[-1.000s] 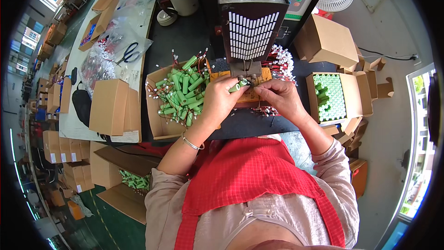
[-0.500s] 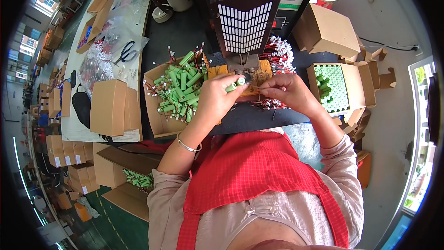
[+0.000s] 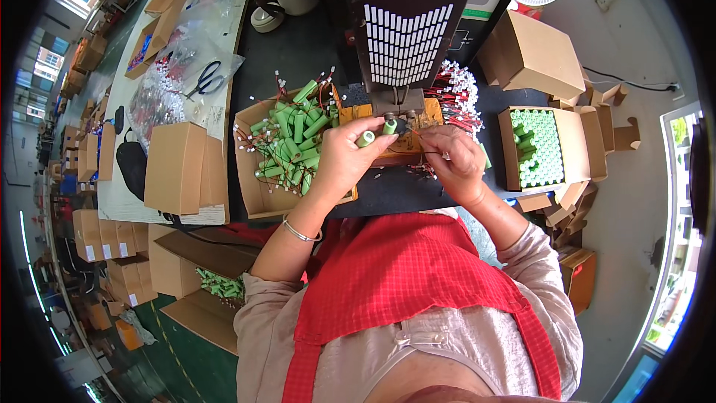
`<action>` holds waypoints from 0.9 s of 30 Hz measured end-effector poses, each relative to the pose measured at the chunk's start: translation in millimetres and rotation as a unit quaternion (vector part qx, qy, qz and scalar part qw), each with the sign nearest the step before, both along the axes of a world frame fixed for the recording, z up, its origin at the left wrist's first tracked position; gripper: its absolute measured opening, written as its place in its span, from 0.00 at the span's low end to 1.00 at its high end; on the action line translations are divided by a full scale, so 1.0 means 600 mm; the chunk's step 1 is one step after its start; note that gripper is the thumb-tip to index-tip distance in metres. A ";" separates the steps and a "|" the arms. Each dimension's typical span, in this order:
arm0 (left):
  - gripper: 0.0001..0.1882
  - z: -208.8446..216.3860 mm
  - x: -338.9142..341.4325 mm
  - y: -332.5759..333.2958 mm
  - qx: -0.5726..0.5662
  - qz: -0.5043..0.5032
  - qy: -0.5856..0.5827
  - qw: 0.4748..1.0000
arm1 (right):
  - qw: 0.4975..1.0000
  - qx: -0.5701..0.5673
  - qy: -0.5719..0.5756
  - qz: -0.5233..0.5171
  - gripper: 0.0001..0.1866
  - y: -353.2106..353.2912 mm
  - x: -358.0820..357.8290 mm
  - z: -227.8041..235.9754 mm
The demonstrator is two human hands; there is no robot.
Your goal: Using a spot welding machine to join battery cells into packs with metal tabs.
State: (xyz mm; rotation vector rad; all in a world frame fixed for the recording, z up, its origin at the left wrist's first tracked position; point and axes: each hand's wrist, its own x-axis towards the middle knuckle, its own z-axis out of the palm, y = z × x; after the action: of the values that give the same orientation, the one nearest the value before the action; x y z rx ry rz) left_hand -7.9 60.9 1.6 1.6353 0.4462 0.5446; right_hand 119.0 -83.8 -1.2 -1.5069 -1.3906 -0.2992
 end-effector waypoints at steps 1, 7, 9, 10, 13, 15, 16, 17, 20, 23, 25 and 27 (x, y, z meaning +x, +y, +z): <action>0.11 -0.008 0.002 0.000 0.084 0.020 0.017 0.996 | 1.000 0.001 0.010 -0.002 0.13 0.003 -0.003 -0.005; 0.11 -0.016 0.017 -0.003 0.214 0.051 -0.068 0.973 | 0.996 0.000 0.088 -0.005 0.10 0.023 -0.007 -0.011; 0.10 -0.015 0.019 -0.004 0.217 0.053 -0.076 0.972 | 0.991 -0.023 0.132 -0.011 0.08 0.023 -0.010 -0.008; 0.10 -0.011 0.021 -0.005 0.210 0.056 -0.068 0.974 | 0.983 -0.045 0.176 -0.016 0.07 0.022 -0.011 -0.007; 0.08 -0.016 0.022 -0.004 0.198 0.052 -0.033 0.978 | 0.980 -0.065 0.189 -0.004 0.05 0.018 -0.006 -0.007; 0.07 -0.012 0.020 -0.005 0.208 0.070 -0.031 0.975 | 0.977 -0.071 0.200 0.004 0.04 0.021 -0.005 -0.002; 0.07 -0.010 0.021 -0.007 0.214 0.078 -0.040 0.973 | 0.975 -0.069 0.210 0.003 0.04 0.022 -0.005 -0.003; 0.07 -0.003 0.019 -0.010 0.206 0.078 -0.002 0.975 | 0.977 -0.065 0.205 -0.005 0.03 0.021 -0.005 -0.005; 0.06 -0.001 0.024 -0.011 0.191 0.070 -0.030 0.979 | 0.967 -0.085 0.239 -0.003 0.04 0.019 -0.006 -0.008; 0.07 -0.010 0.009 0.005 0.156 0.066 0.058 0.984 | 0.976 -0.063 0.206 0.034 0.06 0.007 -0.007 -0.003; 0.12 -0.008 -0.010 0.025 0.111 0.142 0.026 0.983 | 0.988 -0.047 0.144 0.038 0.06 -0.012 0.004 0.001; 0.24 0.010 -0.038 0.052 0.157 0.176 0.020 0.972 | 0.986 -0.092 0.140 -0.010 0.06 -0.048 0.038 0.000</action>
State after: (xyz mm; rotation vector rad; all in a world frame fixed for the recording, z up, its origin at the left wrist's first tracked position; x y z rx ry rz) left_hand -30.5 91.9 7.6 1.8838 0.7161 0.8840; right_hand 142.0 -112.9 -1.1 -1.6448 -1.2039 0.0306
